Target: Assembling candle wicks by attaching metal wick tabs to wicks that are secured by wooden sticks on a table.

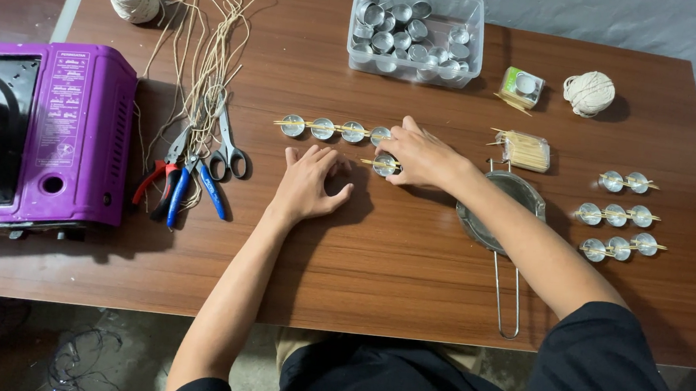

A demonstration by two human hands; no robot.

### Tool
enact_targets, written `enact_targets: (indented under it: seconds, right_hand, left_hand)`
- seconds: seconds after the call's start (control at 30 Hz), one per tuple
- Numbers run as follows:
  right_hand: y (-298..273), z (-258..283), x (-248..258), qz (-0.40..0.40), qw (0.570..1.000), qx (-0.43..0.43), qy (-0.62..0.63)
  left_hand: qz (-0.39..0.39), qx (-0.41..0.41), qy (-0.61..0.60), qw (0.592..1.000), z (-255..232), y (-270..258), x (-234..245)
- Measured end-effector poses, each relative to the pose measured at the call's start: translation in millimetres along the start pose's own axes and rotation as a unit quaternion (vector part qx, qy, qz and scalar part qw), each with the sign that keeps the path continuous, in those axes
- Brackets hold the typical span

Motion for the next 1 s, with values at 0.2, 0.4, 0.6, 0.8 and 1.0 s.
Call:
enact_targets:
  seconds: [0.2,0.4,0.6,0.8,1.0]
  right_hand:
    - [-7.8,6.0,7.5,0.004,1.000,0.003,-0.012]
    - [-16.2,6.9,16.4,-0.020,0.999,0.013,-0.029]
    - [-50.9,4.8,46.6,-0.057,0.997,-0.003,-0.049]
    - [-150.8,-31.6,98.0,-0.155,0.986,-0.057,0.009]
    - [-281.7,-117.0,103.4,-0.167,0.950,-0.263,0.008]
  left_hand:
    - [-0.002,-0.003,0.000,1.000,3.4,0.3,-3.4]
    - [-0.002,-0.011,-0.010,1.000,1.3,0.5,-1.0]
    - [-0.002,-0.014,-0.003,1.000,4.5,0.1,-3.5]
    - [-0.038,-0.019,-0.003,0.999,10.1,-0.2,-7.1]
    - [-0.048,-0.011,0.027,0.998,15.0,0.2,-13.2]
Point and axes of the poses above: each hand's wrist, its own y-axis towards the middle knuckle, its own x-axis out of the back of the hand, z = x × y, the point moved 6 cm from there along y, towards the middle knuckle, and after that the axes turned 3 degrees about y, right-handed, at the moved point
